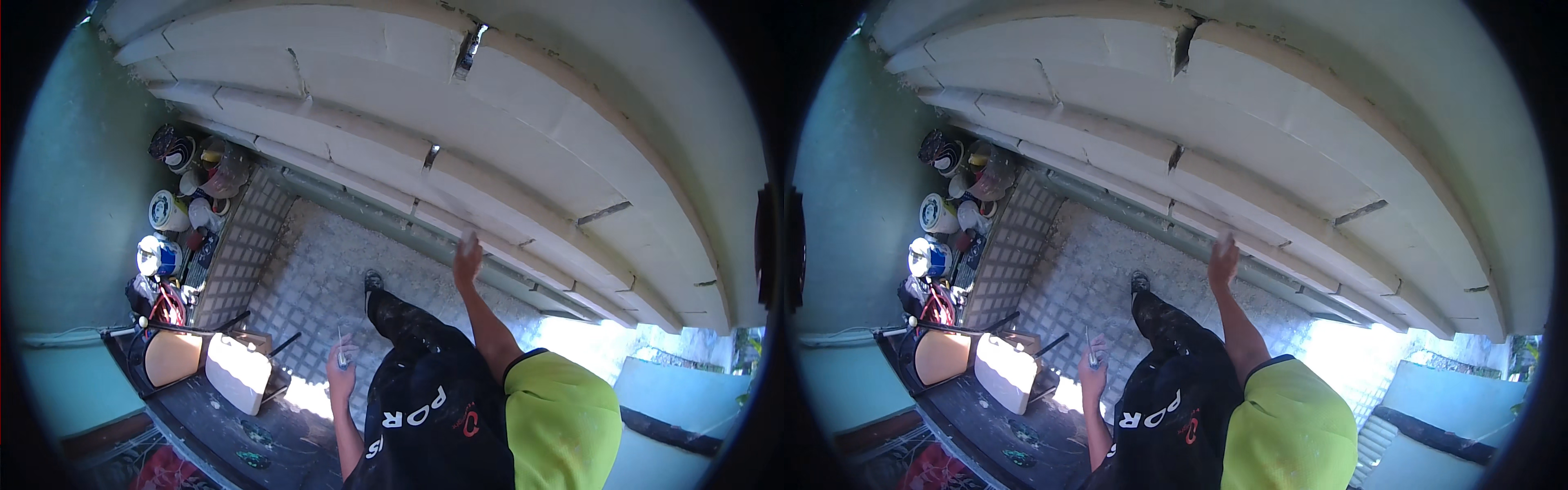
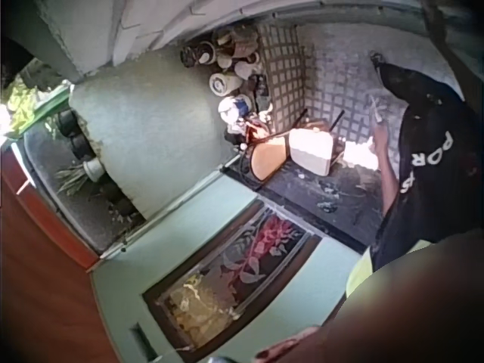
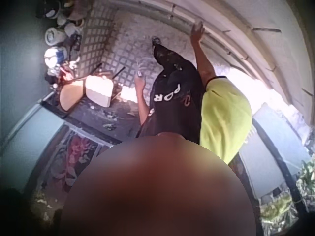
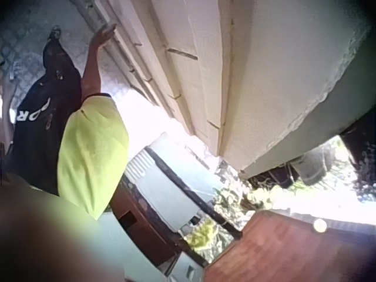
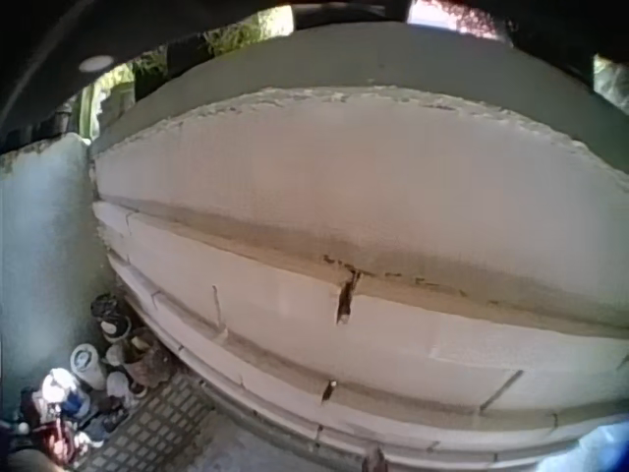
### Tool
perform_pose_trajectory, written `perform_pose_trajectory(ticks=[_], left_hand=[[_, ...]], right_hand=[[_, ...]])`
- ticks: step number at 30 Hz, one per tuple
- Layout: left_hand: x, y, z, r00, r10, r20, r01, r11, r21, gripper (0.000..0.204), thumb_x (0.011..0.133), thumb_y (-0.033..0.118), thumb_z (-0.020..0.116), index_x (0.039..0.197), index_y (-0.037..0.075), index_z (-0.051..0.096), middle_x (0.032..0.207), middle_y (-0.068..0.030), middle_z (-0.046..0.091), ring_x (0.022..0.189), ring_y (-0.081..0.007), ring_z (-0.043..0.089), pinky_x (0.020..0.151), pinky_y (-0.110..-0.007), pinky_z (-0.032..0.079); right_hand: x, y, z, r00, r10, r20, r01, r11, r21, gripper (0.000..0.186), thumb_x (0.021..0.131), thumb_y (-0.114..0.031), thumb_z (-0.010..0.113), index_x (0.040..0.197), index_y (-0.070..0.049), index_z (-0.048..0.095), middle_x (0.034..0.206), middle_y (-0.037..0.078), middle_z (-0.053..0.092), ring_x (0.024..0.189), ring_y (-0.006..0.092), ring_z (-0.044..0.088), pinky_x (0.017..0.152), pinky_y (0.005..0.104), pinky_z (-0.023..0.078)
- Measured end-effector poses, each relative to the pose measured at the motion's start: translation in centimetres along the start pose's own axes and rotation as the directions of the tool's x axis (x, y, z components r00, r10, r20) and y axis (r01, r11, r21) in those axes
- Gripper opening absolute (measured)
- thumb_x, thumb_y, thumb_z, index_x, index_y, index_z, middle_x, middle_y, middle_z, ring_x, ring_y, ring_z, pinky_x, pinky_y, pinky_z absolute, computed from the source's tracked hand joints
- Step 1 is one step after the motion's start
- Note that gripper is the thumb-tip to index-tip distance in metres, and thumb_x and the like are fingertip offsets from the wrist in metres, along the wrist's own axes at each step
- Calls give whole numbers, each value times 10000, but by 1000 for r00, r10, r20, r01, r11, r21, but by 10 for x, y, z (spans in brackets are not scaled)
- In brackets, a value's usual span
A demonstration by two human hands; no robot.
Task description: The recorder is applying putty to repair cracks in a wall or ceiling structure.
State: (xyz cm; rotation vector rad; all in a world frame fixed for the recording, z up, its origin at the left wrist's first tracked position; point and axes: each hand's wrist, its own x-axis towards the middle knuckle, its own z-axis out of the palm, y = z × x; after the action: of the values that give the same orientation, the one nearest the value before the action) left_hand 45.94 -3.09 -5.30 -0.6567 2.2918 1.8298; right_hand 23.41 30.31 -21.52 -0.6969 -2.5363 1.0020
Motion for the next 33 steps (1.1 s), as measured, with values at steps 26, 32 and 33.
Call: perform_pose_trajectory(ticks=[26, 32, 33], left_hand=[[246, 71, -128, 928, 144, 344, -218, 958, 185, 492, 659, -126, 510, 1103, 34, 649, 1294, -125, 613, 1254, -300, 555, 1069, -359, 399], [290, 79, -156, 859, 226, 460, -311, 943, 116, 531, 661, -130, 522, 1157, 31, 625, 1262, -127, 603, 1257, -316, 547, 1077, -365, 392], [301, 76, -164, 841, 238, 485, -322, 942, 96, 510, 655, -134, 521, 1118, 41, 643, 1287, -130, 585, 1266, -313, 540, 1080, -366, 387]], right_hand=[[-43, -187, 85, 837, -54, 544, 110, 991, -71, 804, 820, -100, 662, 1526, -225, 298, 1406, 235, 458, 1189, 475, 533, 1004, 538, 423], [-26, -161, 114, 988, 97, -120, -113, 984, -136, 793, 858, -112, 638, 1551, -178, 259, 1279, 254, 505, 1161, 450, 527, 944, 544, 434], [-19, -160, 120, 986, 110, -124, -127, 981, -145, 789, 870, -129, 632, 1556, -175, 245, 1266, 263, 506, 1155, 460, 528, 941, 544, 434]])
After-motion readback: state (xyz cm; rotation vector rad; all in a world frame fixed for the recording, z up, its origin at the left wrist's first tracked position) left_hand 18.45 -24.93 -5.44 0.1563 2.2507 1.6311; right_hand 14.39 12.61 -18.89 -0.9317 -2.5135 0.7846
